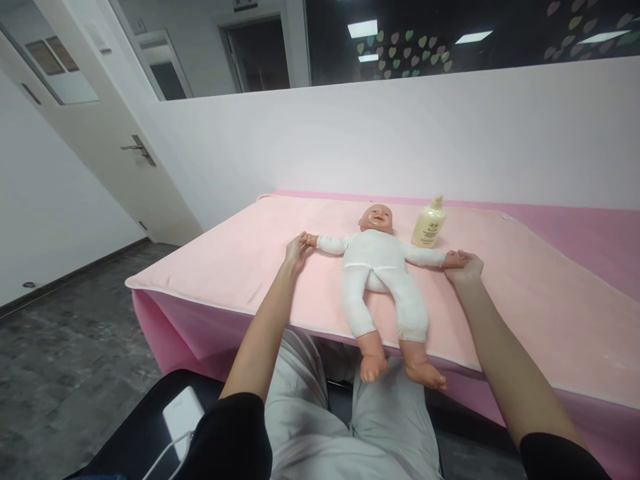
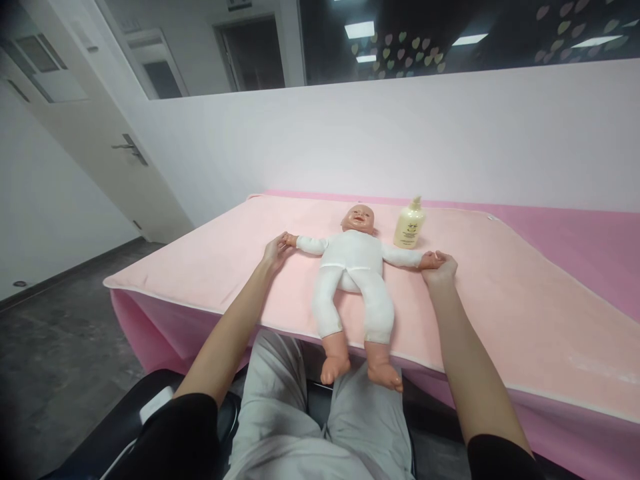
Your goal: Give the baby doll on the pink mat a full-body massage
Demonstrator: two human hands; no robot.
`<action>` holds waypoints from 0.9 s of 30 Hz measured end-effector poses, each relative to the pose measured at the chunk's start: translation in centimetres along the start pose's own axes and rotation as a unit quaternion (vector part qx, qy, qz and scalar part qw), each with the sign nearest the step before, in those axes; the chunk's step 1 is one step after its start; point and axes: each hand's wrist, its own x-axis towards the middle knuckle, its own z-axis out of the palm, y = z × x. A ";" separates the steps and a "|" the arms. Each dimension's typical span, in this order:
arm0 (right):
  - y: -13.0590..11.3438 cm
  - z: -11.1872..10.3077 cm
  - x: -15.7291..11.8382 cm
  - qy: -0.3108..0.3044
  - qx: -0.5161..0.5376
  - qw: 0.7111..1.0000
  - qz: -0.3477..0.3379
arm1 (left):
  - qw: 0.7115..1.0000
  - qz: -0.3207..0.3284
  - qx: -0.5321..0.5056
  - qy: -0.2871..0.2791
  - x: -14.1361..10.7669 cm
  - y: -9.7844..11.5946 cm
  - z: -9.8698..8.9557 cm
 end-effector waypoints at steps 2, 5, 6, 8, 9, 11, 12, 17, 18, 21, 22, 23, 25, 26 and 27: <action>0.1 0.3 0.1 0.059 -0.006 0.997 0.052 | 1.000 0.008 0.009 -0.006 0.1 -0.1 0.0; 0.5 0.8 0.0 0.102 -0.040 0.994 0.029 | 0.999 0.019 0.021 -0.018 0.1 -0.3 0.1; 0.6 1.0 -0.1 0.107 -0.053 0.993 0.007 | 0.999 0.021 0.024 -0.020 0.1 -0.4 0.2; 0.9 1.1 -0.3 0.113 -0.071 0.991 -0.022 | 0.999 0.025 0.029 -0.026 0.1 -0.5 0.2; 1.0 1.1 -0.4 0.115 -0.075 0.990 -0.028 | 0.999 0.028 0.031 -0.031 0.0 -0.5 0.2; 1.0 1.2 -0.7 0.121 -0.072 0.989 -0.034 | 0.998 0.033 0.034 -0.049 0.0 -0.6 0.2; 1.0 1.3 -0.8 0.122 -0.068 0.990 -0.037 | 0.997 0.035 0.035 -0.057 -0.1 -0.6 0.2; 0.7 1.4 -0.9 0.091 -0.055 0.994 -0.016 | 0.998 0.023 0.034 -0.051 0.0 -0.4 0.0; 0.5 1.3 -0.9 0.080 -0.054 0.995 -0.004 | 0.998 0.017 0.029 -0.048 0.0 -0.4 0.0; 0.1 1.0 -0.7 0.048 -0.048 0.997 0.024 | 0.999 0.007 0.014 -0.048 0.1 -0.3 -0.1; 0.0 0.9 -0.6 0.043 -0.045 0.998 0.028 | 0.999 0.006 0.014 -0.049 0.2 -0.4 -0.1; 0.0 0.8 -0.4 0.042 -0.043 0.998 0.033 | 0.999 0.006 0.016 -0.051 0.2 -0.4 -0.1; 0.1 0.6 -0.1 0.041 -0.045 0.997 0.041 | 0.998 0.011 0.025 -0.058 0.3 -0.4 -0.1; 0.2 0.5 0.1 0.032 -0.049 0.998 0.039 | 0.997 0.016 0.030 -0.063 0.3 -0.5 -0.2; 0.4 0.4 0.3 0.015 -0.054 0.998 0.031 | 0.997 0.021 0.034 -0.068 0.3 -0.5 -0.2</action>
